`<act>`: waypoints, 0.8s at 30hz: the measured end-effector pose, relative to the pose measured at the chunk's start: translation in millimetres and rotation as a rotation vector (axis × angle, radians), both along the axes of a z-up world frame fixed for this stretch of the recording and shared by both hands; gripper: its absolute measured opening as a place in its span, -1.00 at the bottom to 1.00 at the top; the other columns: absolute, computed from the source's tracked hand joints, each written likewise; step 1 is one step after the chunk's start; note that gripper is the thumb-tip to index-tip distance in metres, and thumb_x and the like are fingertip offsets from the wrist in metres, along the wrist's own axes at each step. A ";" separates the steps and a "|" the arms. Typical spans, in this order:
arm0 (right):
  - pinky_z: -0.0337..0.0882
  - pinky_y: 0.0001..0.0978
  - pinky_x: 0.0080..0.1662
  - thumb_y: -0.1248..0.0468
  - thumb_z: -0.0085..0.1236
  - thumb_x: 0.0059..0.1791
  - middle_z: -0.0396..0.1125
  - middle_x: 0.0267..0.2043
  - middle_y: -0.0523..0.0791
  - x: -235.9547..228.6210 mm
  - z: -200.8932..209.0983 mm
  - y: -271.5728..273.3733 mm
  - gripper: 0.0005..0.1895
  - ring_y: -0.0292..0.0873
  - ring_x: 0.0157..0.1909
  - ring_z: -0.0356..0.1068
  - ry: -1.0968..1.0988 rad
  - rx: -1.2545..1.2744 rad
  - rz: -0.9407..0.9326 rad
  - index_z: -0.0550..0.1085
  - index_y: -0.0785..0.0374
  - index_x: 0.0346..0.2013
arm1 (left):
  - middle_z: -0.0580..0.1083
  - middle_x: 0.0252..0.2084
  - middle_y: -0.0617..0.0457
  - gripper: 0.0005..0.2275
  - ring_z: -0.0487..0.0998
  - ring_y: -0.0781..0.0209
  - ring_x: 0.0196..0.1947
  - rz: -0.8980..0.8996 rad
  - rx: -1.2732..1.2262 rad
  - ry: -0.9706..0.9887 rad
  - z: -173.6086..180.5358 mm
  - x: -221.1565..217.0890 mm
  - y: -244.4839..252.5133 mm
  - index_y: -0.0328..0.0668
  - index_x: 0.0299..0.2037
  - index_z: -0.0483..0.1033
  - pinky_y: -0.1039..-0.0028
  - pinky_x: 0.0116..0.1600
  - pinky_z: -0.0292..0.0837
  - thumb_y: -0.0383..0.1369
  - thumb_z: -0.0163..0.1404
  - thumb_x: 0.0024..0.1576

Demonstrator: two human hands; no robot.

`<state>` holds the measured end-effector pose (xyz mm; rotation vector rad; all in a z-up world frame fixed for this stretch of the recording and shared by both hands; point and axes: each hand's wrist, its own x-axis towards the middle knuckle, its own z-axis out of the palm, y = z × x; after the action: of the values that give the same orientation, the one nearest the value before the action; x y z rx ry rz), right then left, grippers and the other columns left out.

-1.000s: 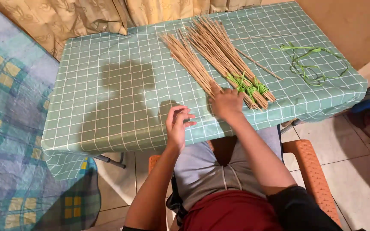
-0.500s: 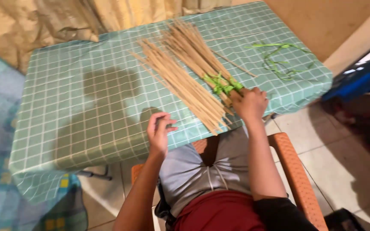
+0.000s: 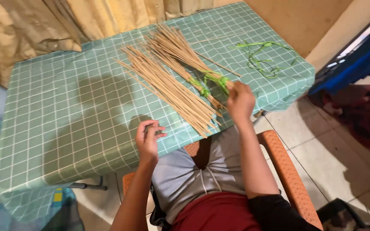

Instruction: Gathering bamboo sticks into bundles and securing them by tying green plastic strips around them.

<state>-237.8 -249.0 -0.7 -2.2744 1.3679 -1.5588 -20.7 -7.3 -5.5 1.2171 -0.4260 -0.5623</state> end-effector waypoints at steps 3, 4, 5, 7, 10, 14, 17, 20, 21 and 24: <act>0.44 0.07 -0.13 0.41 0.29 -0.04 0.44 -0.31 0.10 -7.4 -0.7 -9.2 -0.82 0.28 -0.25 0.47 -0.080 -0.140 0.033 0.57 0.32 -0.14 | 0.42 -0.20 -0.09 -0.86 0.60 0.03 -0.31 -0.001 -0.028 0.009 3.8 -1.7 0.4 -0.29 -0.15 0.46 0.26 -0.26 0.62 -0.41 -0.01 0.15; 0.44 0.07 -0.13 0.41 0.29 -0.04 0.44 -0.31 0.10 -10.7 5.4 -6.3 -0.82 0.28 -0.25 0.47 -0.085 -0.143 0.043 0.57 0.32 -0.14 | 0.42 -0.20 -0.09 -0.86 0.60 0.03 -0.31 0.009 -0.031 0.005 1.8 -0.7 -0.1 -0.29 -0.15 0.46 0.26 -0.26 0.62 -0.41 -0.01 0.15; 0.46 0.02 -0.14 0.41 0.32 -0.01 0.45 -0.31 0.10 -14.1 11.4 -3.3 -0.83 0.26 -0.25 0.48 -0.109 -0.170 0.035 0.58 0.33 -0.13 | 0.42 -0.21 -0.08 -0.85 0.60 0.03 -0.33 0.002 -0.041 0.005 -0.2 0.5 -0.5 -0.30 -0.15 0.46 0.26 -0.27 0.63 -0.41 0.00 0.14; 0.48 -0.04 -0.15 0.41 0.35 0.01 0.46 -0.31 0.10 -19.9 21.7 -0.8 -0.84 0.24 -0.26 0.49 -0.135 -0.198 0.041 0.60 0.34 -0.13 | 0.42 -0.23 -0.08 -0.85 0.61 0.04 -0.34 0.010 -0.055 0.006 -3.3 0.8 -1.9 -0.31 -0.15 0.47 0.26 -0.28 0.63 -0.42 0.00 0.13; 0.50 -0.15 -0.23 0.41 0.37 0.08 0.47 -0.29 0.17 -23.5 34.5 3.0 -0.83 0.29 -0.29 0.51 -0.323 -0.206 0.106 0.59 0.40 -0.06 | 0.44 -0.22 -0.09 -0.86 0.61 0.05 -0.36 0.016 -0.084 0.008 -6.0 1.3 -4.3 -0.30 -0.15 0.48 0.26 -0.30 0.64 -0.43 0.00 0.13; 0.44 -0.30 -0.41 0.54 0.21 0.18 0.43 -0.27 0.16 -22.7 47.2 11.6 -0.87 -0.01 -0.53 0.42 -0.612 -0.025 0.394 0.52 0.46 0.03 | 0.43 -0.27 -0.13 -0.83 0.61 0.03 -0.40 -0.023 -0.133 0.020 -17.2 2.6 -7.4 -0.33 -0.12 0.47 0.27 -0.33 0.64 -0.44 0.01 0.13; 0.45 -0.34 -0.37 0.51 0.13 0.19 0.43 -0.16 0.09 -10.0 66.6 38.1 -0.88 -0.12 -0.48 0.36 -0.664 0.137 0.524 0.50 0.46 0.03 | 0.46 -0.33 -0.18 -0.83 0.61 -0.02 -0.44 -0.089 -0.132 0.077 2.6 0.2 -0.1 -0.37 -0.11 0.46 0.25 -0.35 0.63 -0.46 0.03 0.13; 0.42 -0.39 -0.32 0.46 0.08 0.19 0.42 -0.14 0.00 1.6 79.1 59.9 -0.88 -0.21 -0.43 0.30 -0.590 0.261 0.637 0.52 0.44 -0.01 | 0.50 -0.33 -0.18 -0.78 0.60 -0.03 -0.44 -0.166 -0.108 0.174 23.8 -1.7 5.9 -0.35 -0.08 0.47 0.23 -0.37 0.61 -0.39 0.08 0.13; 0.35 -0.41 -0.34 0.52 0.05 0.18 0.40 -0.12 -0.01 4.9 80.5 64.2 -0.88 -0.21 -0.44 0.27 -0.540 0.291 0.713 0.53 0.44 -0.02 | 0.51 -0.30 -0.15 -0.73 0.60 0.00 -0.43 -0.209 -0.099 0.225 28.4 -1.0 6.6 -0.30 -0.04 0.48 0.21 -0.37 0.62 -0.30 0.12 0.13; 0.43 -0.29 -0.46 0.66 0.19 0.03 0.43 -0.26 0.17 11.5 41.7 43.4 -0.77 -0.09 -0.54 0.38 -0.547 0.347 0.880 0.54 0.49 -0.04 | 0.48 0.01 -0.31 -0.53 0.64 -0.06 -0.24 -0.351 -0.245 0.251 26.8 4.1 13.1 -0.16 0.31 0.29 0.15 -0.31 0.64 -0.12 0.00 0.26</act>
<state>-226.4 -205.7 41.0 -1.6617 0.3562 -1.3146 -16.6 5.8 21.4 0.8277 -0.4820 -0.9246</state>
